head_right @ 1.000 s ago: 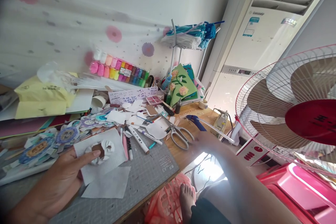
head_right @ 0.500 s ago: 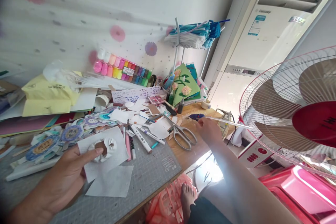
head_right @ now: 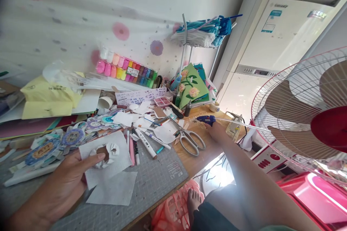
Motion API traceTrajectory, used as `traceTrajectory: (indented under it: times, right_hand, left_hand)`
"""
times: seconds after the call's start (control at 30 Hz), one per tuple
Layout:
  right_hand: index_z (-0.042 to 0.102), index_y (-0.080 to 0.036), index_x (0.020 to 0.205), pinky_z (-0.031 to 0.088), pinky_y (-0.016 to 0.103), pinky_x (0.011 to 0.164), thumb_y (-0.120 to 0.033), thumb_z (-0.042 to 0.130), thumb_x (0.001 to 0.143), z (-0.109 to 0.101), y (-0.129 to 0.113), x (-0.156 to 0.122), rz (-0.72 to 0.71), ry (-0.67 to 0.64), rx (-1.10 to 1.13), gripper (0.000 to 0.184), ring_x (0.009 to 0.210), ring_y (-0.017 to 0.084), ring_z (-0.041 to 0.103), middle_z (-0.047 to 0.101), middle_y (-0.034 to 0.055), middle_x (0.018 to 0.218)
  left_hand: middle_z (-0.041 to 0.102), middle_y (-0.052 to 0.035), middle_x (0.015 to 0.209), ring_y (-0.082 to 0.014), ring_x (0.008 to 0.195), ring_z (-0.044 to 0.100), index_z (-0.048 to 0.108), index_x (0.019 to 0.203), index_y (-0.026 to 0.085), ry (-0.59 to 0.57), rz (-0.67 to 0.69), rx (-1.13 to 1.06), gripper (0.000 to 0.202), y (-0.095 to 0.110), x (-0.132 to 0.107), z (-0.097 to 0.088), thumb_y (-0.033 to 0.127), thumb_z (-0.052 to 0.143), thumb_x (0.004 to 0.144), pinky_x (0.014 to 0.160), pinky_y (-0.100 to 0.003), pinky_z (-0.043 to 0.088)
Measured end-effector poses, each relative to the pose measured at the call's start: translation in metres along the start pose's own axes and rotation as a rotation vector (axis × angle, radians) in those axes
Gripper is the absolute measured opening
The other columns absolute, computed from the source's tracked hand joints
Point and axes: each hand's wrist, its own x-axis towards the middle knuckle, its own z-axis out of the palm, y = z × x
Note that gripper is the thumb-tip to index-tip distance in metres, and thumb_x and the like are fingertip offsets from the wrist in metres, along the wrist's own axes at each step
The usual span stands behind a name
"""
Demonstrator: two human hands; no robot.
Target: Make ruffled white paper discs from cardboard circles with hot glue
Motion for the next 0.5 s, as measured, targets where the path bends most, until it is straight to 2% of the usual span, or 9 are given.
traceTrajectory:
  times: [0.13,0.33,0.5]
  right_hand:
    - [0.057,-0.016,0.115,0.053,0.04,0.081,-0.031,0.054,0.091,-0.004,-0.002,0.005,0.015,-0.055,0.018,0.028,0.096,0.02,0.061,0.06,0.0083,0.116]
    - [0.056,-0.016,0.116,0.053,0.04,0.08,-0.031,0.054,0.091,-0.01,-0.004,0.001,0.028,-0.113,0.055,0.029,0.096,0.02,0.062,0.06,0.008,0.116]
    - [0.057,-0.016,0.115,0.053,0.04,0.08,-0.031,0.055,0.091,-0.017,-0.008,-0.003,0.048,-0.172,0.051,0.028,0.095,0.02,0.062,0.06,0.0079,0.115]
  left_hand:
    - [0.077,-0.0037,0.087,-0.0233,0.072,0.07,0.067,0.106,0.02,0.009,0.002,-0.004,0.045,0.001,0.0,0.001,0.026,0.078,0.063,0.06,-0.028,0.054]
    - [0.077,-0.0018,0.087,-0.022,0.072,0.07,0.063,0.113,0.023,0.013,0.007,-0.02,0.051,0.002,0.001,-0.001,0.025,0.078,0.064,0.063,-0.029,0.054]
    - [0.077,-0.0028,0.084,-0.0217,0.07,0.07,0.068,0.101,0.02,0.013,0.011,-0.024,0.042,0.004,-0.002,0.001,0.027,0.079,0.062,0.061,-0.028,0.054]
